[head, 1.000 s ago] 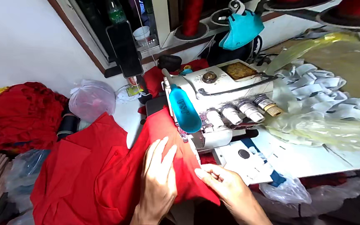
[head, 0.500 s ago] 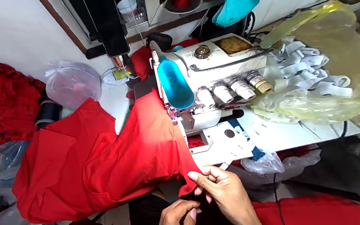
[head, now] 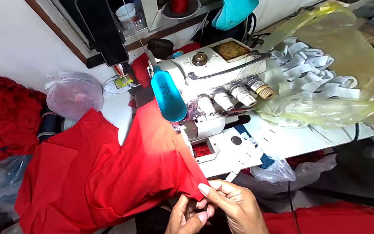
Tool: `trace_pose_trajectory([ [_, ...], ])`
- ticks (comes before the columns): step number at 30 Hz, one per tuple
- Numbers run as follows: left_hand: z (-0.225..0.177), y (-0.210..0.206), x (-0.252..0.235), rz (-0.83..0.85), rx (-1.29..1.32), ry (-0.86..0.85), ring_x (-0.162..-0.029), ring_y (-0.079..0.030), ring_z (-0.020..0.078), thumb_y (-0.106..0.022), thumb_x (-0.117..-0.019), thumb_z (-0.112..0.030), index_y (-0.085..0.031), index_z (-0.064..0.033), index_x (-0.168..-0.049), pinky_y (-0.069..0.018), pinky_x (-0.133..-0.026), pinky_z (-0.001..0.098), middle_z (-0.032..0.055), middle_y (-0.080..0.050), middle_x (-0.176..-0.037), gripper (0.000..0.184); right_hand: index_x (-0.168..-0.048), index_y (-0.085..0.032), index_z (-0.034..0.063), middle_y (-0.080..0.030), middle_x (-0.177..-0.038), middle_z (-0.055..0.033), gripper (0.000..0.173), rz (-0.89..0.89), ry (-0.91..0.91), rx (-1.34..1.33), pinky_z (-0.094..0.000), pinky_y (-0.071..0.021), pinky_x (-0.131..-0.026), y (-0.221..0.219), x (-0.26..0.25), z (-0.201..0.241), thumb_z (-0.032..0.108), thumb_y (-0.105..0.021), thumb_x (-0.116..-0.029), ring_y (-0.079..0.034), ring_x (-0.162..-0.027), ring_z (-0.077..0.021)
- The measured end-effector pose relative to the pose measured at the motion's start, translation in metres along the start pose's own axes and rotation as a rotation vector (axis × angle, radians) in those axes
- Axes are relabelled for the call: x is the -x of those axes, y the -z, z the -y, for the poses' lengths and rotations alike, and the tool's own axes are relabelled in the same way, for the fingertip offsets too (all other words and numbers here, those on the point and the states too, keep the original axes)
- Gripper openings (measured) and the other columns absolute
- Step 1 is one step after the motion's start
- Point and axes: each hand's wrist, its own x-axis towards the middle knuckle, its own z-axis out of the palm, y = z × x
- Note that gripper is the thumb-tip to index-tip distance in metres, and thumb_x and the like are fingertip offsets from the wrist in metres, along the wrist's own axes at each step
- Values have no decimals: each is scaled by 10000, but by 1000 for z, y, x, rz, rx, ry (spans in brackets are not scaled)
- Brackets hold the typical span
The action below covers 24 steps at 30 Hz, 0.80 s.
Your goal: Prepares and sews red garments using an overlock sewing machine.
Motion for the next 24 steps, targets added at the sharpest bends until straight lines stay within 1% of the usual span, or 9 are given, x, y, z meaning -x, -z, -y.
trace_pose_trajectory([
  [2,-1,6,2,-38,47,-75,-1012,-708,130,-630,-970,-179,-493,-17,-1269,-585,-904,355,26,-729,-1120,367,-917,-749,20,-759,-731,-56,102,53,-33,-61,-256,-600,-516,2,1,4,21,-658,-961,-706,-564,-111],
  [4,-10,9,5,-163,25,-169,-981,-722,58,-694,-932,-219,-702,-150,-1168,-581,-916,293,-37,-775,-1048,245,-928,-741,42,-774,-770,-48,127,91,-65,-96,-261,-616,-544,4,2,8,16,-629,-982,-732,-608,-117],
  [6,-22,8,9,-310,-35,-239,-983,-710,-15,-721,-922,-227,-776,-264,-1090,-567,-930,231,-110,-781,-1026,181,-936,-743,46,-777,-782,-49,153,90,-90,-113,-264,-619,-556,4,5,10,13,-605,-994,-742,-632,-122],
  [10,-44,3,2,-553,-201,-372,-971,-718,-4,-772,-870,-82,-727,-201,-1080,-582,-921,230,-115,-780,-1005,246,-925,-734,38,-774,-775,-61,145,43,-96,-140,-252,-606,-538,-3,4,10,-5,-609,-986,-739,-628,-121],
  [12,-52,5,-6,-616,-326,-409,-961,-723,15,-794,-845,-63,-699,-117,-1082,-593,-915,243,-92,-776,-992,261,-915,-716,35,-771,-765,-75,129,3,-100,-154,-244,-594,-511,-9,-1,12,-7,-615,-984,-735,-608,-126],
  [16,-67,17,-30,-690,-641,-403,-901,-731,40,-803,-851,-166,-695,30,-1045,-613,-871,247,6,-764,-934,297,-908,-710,7,-757,-730,-93,120,-82,-105,-176,-220,-553,-459,-24,-20,14,16,-618,-985,-710,-561,-116],
  [18,-72,27,-44,-723,-748,-394,-894,-730,32,-789,-872,-269,-721,-7,-1010,-612,-859,244,2,-764,-917,305,-927,-716,-14,-753,-732,-102,120,-103,-101,-184,-215,-534,-437,-30,-33,13,40,-627,-985,-699,-551,-112],
  [21,-81,45,-66,-761,-868,-360,-829,-722,21,-734,-900,-414,-734,-94,-860,-601,-789,258,-39,-743,-819,323,-949,-711,-31,-764,-779,-118,144,-103,-88,-215,-205,-530,-432,-42,-52,10,49,-602,-998,-711,-575,-115],
  [24,-91,60,-86,-754,-898,-312,-791,-715,31,-704,-919,-433,-719,-110,-820,-597,-758,286,-43,-722,-770,338,-893,-693,-32,-751,-735,-115,159,-114,-78,-240,-204,-522,-432,-52,-69,8,39,-597,-999,-700,-554,-118],
])
